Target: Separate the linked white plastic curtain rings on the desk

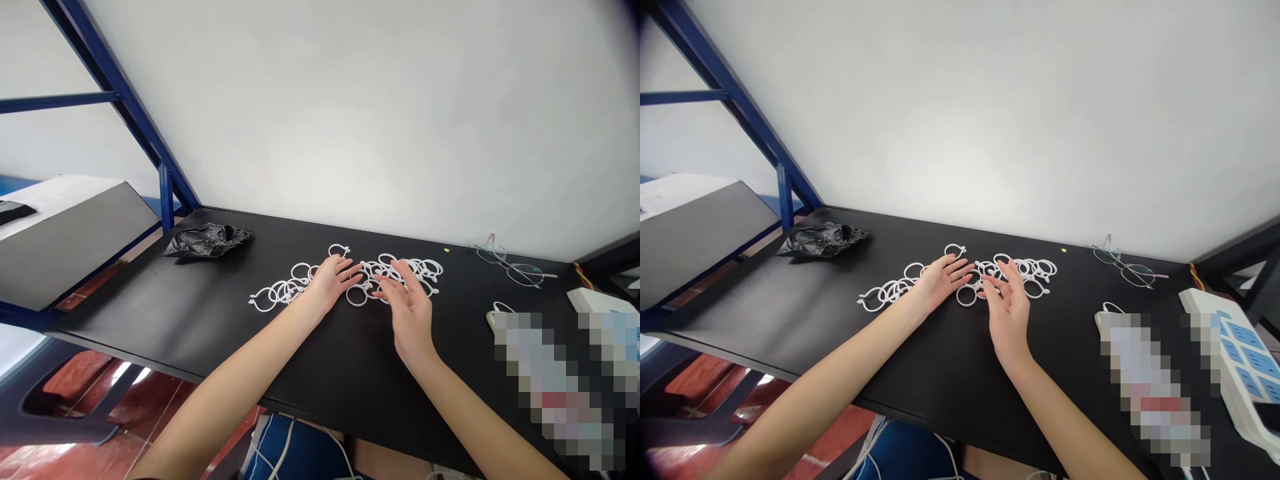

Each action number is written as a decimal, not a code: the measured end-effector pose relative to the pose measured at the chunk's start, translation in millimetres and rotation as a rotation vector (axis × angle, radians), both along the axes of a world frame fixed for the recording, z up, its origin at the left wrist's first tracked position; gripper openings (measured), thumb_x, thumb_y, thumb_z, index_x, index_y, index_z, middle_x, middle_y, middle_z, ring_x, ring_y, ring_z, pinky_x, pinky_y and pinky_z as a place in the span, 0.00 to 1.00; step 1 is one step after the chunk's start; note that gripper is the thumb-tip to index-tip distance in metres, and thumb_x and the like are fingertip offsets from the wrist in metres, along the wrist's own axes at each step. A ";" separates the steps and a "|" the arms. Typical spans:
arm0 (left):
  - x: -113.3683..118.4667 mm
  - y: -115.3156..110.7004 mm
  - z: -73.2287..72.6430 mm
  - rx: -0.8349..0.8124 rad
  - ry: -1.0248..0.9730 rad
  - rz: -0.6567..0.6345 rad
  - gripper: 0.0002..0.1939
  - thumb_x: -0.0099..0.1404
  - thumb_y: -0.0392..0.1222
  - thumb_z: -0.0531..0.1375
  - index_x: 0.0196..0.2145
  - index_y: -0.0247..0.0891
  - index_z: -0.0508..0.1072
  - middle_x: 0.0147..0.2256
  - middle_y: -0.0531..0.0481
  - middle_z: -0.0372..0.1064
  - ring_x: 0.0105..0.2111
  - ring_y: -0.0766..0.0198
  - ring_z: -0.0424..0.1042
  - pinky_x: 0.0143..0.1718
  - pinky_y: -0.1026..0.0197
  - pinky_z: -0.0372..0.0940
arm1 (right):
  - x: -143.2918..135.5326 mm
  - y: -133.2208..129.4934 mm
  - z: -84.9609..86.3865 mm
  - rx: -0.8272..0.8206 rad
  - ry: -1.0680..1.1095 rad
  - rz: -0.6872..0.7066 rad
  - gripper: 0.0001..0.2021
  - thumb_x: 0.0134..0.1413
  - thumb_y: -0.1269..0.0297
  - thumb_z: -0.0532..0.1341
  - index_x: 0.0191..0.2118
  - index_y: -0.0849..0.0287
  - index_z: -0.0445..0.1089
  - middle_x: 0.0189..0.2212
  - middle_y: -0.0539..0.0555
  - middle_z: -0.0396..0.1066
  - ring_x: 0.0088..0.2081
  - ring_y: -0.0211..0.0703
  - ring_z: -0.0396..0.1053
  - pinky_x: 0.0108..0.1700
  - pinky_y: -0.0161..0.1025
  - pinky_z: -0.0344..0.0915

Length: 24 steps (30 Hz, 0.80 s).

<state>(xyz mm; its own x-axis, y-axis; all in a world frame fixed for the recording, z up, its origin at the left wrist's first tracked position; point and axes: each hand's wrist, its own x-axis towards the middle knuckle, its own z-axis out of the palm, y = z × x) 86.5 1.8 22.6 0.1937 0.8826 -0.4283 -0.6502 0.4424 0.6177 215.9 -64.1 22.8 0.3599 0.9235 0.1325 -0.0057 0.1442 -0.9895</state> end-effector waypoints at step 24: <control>-10.4 7.0 1.9 -0.046 0.118 -0.109 0.08 0.61 0.40 0.58 0.39 0.37 0.66 0.53 0.34 0.66 0.49 0.47 0.73 0.41 0.51 0.73 | -0.2 -1.1 3.4 -0.019 -0.005 0.011 0.20 0.51 0.58 0.65 0.51 0.52 0.71 0.60 0.57 0.62 0.41 0.45 0.73 0.35 0.41 0.74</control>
<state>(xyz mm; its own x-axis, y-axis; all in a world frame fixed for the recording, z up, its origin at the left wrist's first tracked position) 76.1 8.8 24.5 0.2331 0.8380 -0.4934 -0.5211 0.5360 0.6642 215.8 -65.2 26.2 0.3491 0.9299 0.1161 -0.0027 0.1249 -0.9922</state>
